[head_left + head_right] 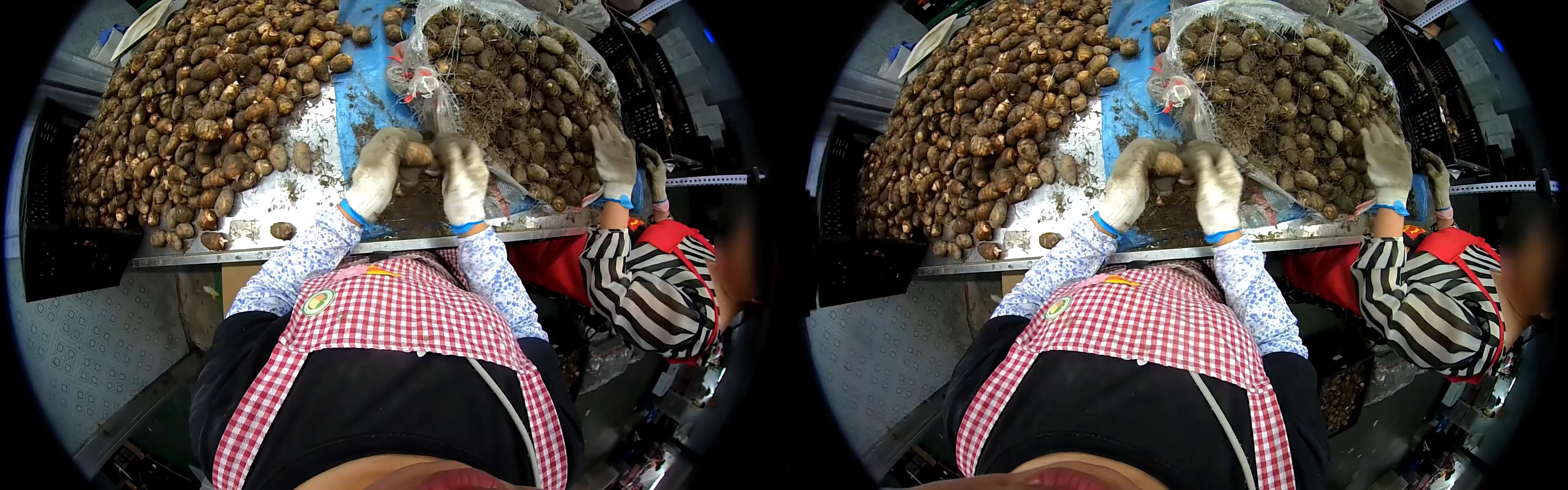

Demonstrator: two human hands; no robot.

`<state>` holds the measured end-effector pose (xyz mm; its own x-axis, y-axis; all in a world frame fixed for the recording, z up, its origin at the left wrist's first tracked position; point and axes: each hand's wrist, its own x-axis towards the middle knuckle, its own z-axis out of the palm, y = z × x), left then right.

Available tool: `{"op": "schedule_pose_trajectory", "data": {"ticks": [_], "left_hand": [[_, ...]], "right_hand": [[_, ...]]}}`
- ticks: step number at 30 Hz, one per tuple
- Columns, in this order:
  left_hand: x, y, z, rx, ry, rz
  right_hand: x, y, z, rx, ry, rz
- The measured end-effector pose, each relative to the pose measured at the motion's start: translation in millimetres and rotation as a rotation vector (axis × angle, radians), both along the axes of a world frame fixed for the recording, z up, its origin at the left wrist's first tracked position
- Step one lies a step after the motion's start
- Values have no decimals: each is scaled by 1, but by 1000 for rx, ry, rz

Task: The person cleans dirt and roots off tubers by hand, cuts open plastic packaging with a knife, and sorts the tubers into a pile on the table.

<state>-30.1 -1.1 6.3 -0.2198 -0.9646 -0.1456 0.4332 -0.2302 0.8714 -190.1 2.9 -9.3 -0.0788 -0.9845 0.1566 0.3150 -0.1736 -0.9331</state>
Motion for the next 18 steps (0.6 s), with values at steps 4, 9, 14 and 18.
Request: {"op": "schedule_pose_trajectory", "data": {"ticks": [4,9,14,18], "left_hand": [[-2,-4,-10,64,-54,159],[0,1,-22,-241,-484,100],[14,-18,-18,144,-37,85],[0,-2,-14,148,121,-172]], "right_hand": [[-25,1,7,279,-52,160],[3,15,38,129,809,131],[-8,16,11,25,662,75],[-14,12,12,-175,1056,19]]}}
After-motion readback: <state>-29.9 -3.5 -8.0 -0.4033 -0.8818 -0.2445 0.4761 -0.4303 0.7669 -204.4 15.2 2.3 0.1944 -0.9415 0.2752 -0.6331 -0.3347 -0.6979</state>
